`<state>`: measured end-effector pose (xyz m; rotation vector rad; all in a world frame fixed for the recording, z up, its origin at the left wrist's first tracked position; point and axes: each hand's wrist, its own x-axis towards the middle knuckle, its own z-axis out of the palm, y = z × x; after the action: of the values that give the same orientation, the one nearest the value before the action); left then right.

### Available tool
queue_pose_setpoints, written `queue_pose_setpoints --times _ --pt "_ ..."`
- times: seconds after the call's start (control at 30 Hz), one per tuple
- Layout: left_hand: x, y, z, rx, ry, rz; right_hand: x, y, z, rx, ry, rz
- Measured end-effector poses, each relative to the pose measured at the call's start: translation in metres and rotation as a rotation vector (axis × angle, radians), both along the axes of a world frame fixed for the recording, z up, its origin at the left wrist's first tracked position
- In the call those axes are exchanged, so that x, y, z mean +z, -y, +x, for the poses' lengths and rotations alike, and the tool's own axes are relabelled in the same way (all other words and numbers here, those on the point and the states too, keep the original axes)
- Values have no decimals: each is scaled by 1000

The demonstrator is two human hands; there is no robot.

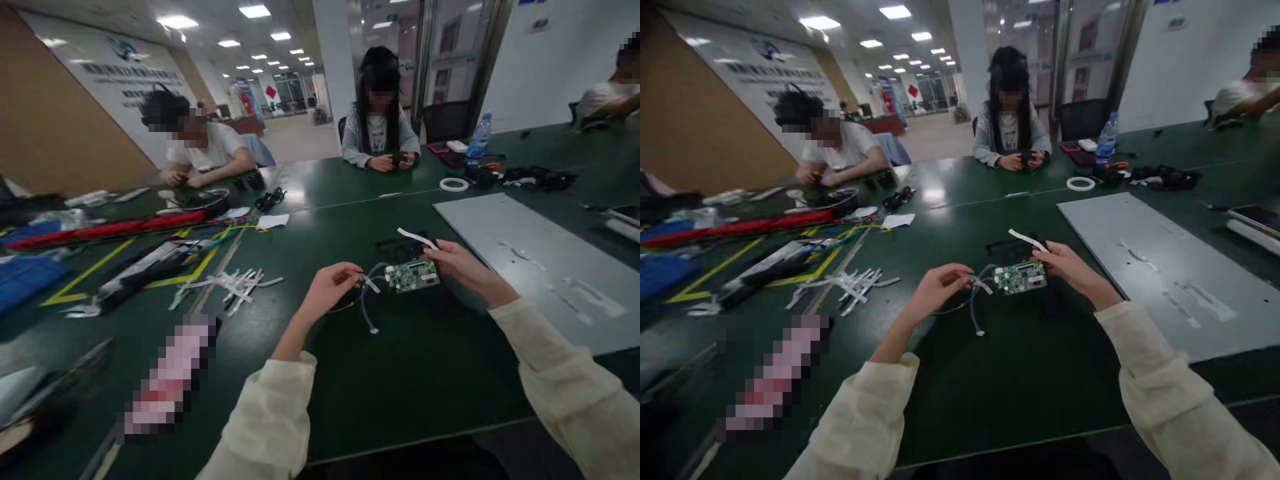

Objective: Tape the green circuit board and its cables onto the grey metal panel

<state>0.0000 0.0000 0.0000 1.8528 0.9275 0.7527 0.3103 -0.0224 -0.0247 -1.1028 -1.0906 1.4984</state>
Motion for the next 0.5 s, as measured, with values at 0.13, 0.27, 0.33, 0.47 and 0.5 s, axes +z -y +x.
queue_pose_setpoints --times 0.13,0.27,0.33,0.47,0.5 --pt "0 1 -1 48 -84 104 2 2 -1 9 -8 9" --pt "-1 0 -1 91 -138 230 3 3 -1 22 -15 7" --pt "-1 1 1 101 -110 201 4 4 -1 23 -12 1" --pt "0 4 5 107 -14 48 3 3 -2 0 -4 -6" --pt "1 4 6 113 11 9 3 3 -2 -2 -4 -8"
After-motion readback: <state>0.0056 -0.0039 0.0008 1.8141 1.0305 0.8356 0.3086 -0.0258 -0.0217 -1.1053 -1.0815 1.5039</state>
